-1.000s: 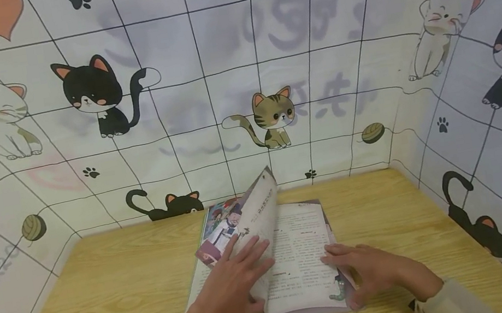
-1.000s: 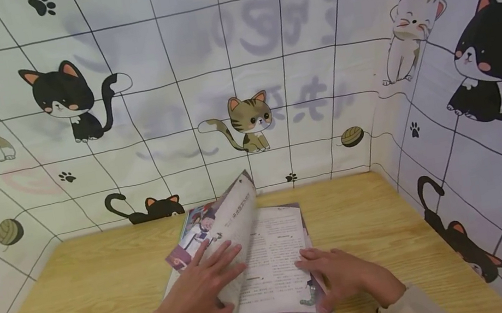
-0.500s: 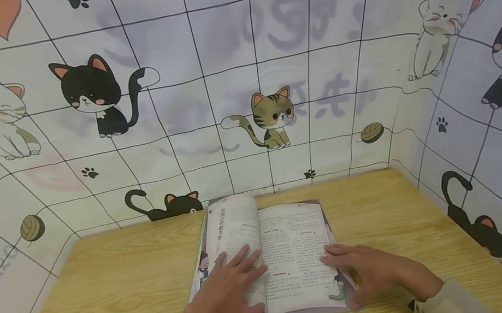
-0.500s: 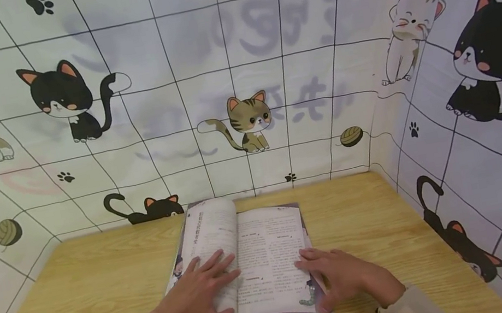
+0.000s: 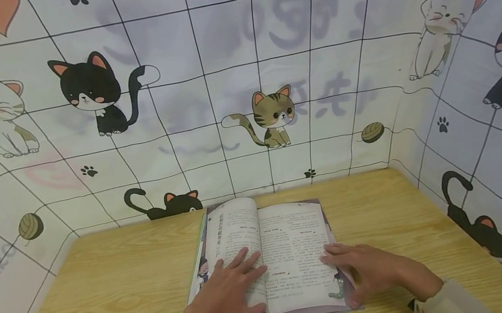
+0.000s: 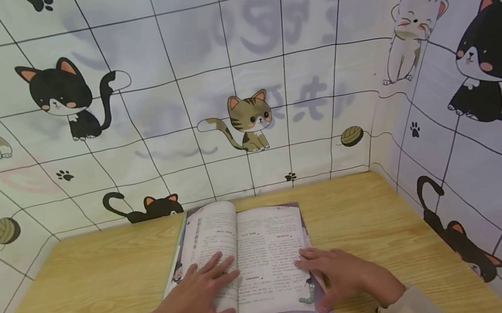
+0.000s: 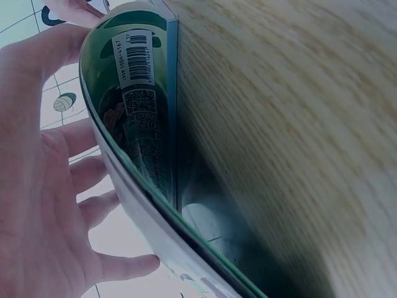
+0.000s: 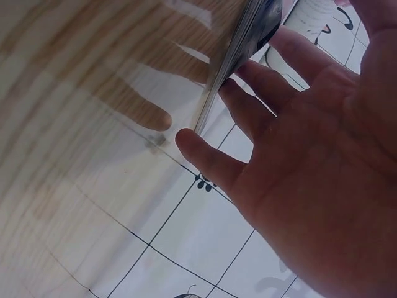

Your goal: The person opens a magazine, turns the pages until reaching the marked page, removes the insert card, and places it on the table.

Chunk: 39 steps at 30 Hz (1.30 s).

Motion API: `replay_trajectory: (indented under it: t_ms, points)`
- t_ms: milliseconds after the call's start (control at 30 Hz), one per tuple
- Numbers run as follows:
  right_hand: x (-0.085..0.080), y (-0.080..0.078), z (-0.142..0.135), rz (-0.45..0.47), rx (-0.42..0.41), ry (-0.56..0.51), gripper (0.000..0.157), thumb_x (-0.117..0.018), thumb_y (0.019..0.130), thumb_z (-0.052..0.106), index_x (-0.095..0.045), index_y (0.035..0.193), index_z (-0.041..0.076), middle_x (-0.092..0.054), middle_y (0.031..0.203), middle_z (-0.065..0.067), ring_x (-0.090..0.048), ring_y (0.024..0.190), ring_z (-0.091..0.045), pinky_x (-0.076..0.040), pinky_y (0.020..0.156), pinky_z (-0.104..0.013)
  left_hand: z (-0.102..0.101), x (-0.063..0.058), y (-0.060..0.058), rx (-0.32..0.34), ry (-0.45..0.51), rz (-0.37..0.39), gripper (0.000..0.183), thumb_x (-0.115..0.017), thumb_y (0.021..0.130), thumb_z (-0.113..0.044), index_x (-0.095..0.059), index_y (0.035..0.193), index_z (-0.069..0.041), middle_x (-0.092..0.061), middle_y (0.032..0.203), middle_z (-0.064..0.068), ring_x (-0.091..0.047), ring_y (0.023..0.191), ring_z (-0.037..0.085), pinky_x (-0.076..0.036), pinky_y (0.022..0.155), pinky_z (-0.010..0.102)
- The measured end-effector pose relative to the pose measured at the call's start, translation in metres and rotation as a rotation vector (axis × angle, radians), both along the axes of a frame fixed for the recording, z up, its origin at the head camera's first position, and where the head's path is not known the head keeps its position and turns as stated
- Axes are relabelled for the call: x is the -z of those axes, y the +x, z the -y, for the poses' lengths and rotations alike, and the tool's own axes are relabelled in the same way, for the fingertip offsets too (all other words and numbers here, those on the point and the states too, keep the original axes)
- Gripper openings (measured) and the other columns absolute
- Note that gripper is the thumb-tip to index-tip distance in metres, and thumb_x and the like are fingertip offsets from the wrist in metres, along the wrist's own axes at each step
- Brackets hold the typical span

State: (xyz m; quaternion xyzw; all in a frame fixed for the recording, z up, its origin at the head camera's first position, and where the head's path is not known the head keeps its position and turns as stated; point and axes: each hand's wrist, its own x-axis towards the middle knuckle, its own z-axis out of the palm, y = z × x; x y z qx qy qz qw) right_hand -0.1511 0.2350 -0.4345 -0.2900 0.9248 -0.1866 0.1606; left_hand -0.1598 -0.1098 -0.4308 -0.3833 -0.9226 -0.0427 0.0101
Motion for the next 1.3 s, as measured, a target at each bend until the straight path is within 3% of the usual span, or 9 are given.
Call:
replay_trajectory:
  t_ms: [300, 500, 667, 900, 1133, 1300]
  points:
    - [0.000, -0.003, -0.001, -0.034, -0.001, 0.014, 0.093, -0.073, 0.059, 0.060, -0.044, 0.139, 0.022, -0.031, 0.148, -0.006, -0.032, 0.132, -0.033, -0.030, 0.099, -0.058, -0.002, 0.000, -0.001, 0.011, -0.002, -0.032, 0.064, -0.051, 0.079, -0.062, -0.052, 0.132, -0.026, -0.037, 0.145, 0.000, -0.029, 0.135, 0.029, -0.035, 0.090, 0.064]
    - [-0.002, -0.006, 0.001, -0.085, 0.004, 0.026, 0.090, -0.073, 0.061, 0.060, -0.046, 0.137, 0.020, -0.038, 0.144, -0.007, -0.036, 0.130, -0.031, -0.029, 0.100, -0.056, -0.008, -0.003, -0.002, 0.045, 0.020, -0.085, 0.065, -0.047, 0.080, -0.067, -0.057, 0.128, -0.024, -0.044, 0.141, 0.004, -0.036, 0.131, 0.029, -0.038, 0.090, 0.058]
    - [-0.006, -0.009, 0.003, -0.141, 0.016, 0.033, 0.087, -0.074, 0.063, 0.056, -0.046, 0.137, 0.019, -0.042, 0.141, -0.008, -0.037, 0.129, -0.031, -0.029, 0.101, -0.055, -0.015, -0.005, -0.001, 0.057, 0.024, -0.087, 0.067, -0.045, 0.079, -0.070, -0.058, 0.126, -0.024, -0.049, 0.136, 0.006, -0.041, 0.127, 0.029, -0.039, 0.091, 0.056]
    - [-0.011, -0.012, 0.008, -0.279, 0.013, 0.049, 0.088, -0.074, 0.063, 0.057, -0.044, 0.138, 0.022, -0.040, 0.142, -0.007, -0.032, 0.132, -0.029, -0.027, 0.101, -0.058, -0.027, -0.004, 0.003, 0.107, 0.000, -0.136, 0.082, -0.047, 0.066, -0.082, -0.059, 0.122, -0.024, -0.056, 0.126, 0.003, -0.049, 0.118, 0.026, -0.040, 0.090, 0.053]
    - [-0.019, -0.014, 0.014, -0.339, 0.001, -0.001, 0.086, -0.067, 0.068, 0.063, -0.041, 0.139, 0.022, -0.041, 0.142, -0.006, -0.035, 0.131, -0.028, -0.028, 0.100, -0.057, -0.033, -0.005, 0.008, 0.138, 0.008, -0.191, 0.072, -0.061, 0.072, -0.065, -0.053, 0.129, -0.022, -0.060, 0.119, 0.001, -0.057, 0.106, 0.020, -0.046, 0.086, 0.043]
    - [-0.022, -0.013, 0.013, -0.327, 0.049, -0.040, 0.083, -0.059, 0.071, 0.069, -0.041, 0.140, 0.025, -0.043, 0.141, -0.002, -0.039, 0.129, -0.024, -0.029, 0.100, -0.056, -0.035, -0.005, 0.008, 0.187, 0.046, -0.203, 0.083, -0.066, 0.076, -0.052, -0.028, 0.145, -0.025, -0.051, 0.132, 0.002, -0.052, 0.116, 0.018, -0.046, 0.089, 0.041]
